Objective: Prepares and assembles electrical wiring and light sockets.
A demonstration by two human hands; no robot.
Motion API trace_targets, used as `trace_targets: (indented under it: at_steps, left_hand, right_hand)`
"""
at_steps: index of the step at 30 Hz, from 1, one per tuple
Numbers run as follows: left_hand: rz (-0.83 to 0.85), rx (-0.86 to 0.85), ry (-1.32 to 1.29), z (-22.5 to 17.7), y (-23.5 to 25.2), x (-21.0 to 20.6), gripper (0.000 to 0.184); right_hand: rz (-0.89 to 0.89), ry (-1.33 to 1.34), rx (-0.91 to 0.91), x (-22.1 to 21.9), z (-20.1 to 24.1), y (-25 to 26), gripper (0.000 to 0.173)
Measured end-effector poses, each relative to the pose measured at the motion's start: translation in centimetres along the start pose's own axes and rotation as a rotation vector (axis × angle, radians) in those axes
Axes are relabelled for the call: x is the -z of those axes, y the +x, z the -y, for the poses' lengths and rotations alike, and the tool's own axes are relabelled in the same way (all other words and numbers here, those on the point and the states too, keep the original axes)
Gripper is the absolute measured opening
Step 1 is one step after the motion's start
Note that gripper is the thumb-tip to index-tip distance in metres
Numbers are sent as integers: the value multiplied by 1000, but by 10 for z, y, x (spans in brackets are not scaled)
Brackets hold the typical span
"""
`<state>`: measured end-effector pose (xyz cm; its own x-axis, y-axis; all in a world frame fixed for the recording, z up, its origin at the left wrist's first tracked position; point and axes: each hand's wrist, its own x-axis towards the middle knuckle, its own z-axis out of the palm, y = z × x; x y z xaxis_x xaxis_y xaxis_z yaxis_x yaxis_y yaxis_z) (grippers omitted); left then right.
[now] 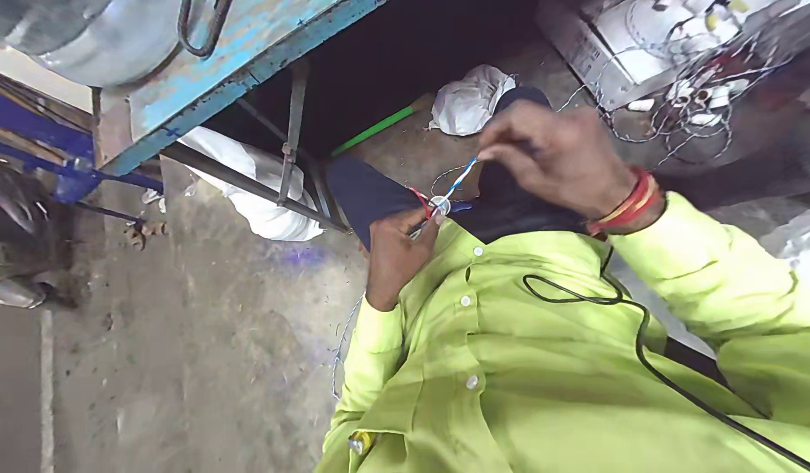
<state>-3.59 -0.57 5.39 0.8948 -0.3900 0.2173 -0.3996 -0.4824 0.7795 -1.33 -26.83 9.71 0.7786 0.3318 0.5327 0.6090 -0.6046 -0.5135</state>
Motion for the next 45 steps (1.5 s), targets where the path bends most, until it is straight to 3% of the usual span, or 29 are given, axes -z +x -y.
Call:
trace_targets:
  at_steps: [4,9,14,18,21,25,31,35,39,45]
  left_hand:
    - [12,28,-217,9,-7,1,13]
    - [-46,10,-354,14,-2,-9,17]
    - [-76,38,-416,18,-3,-8,18]
    - [-45,48,-501,19,-3,-7,32]
    - [27,9,-474,20,-4,-9,33]
    - [192,-91,-446,27,-3,-17,43]
    - [-127,69,-151,30,-15,-23,19]
    - [-101,60,-174,31,-17,-26,16]
    - [8,51,-307,26,-19,-23,24]
    - [76,81,-205,23,-22,-13,13]
  right_hand:
    - [82,170,-40,25,-13,1,18]
    - [56,291,-36,11,-9,-1,14]
    - [134,222,-86,7,-11,-3,14]
    - [280,95,-64,6,-19,-5,28]
    - [300,119,-20,-1,-14,-5,35]
    - [203,132,6,-13,-10,-6,23]
    - [308,78,-49,-13,-11,-6,27]
    - [461,100,0,-23,-9,-10,47]
    - [337,176,-1,-40,-4,-15,23]
    - [374,119,-81,-26,-7,-14,15]
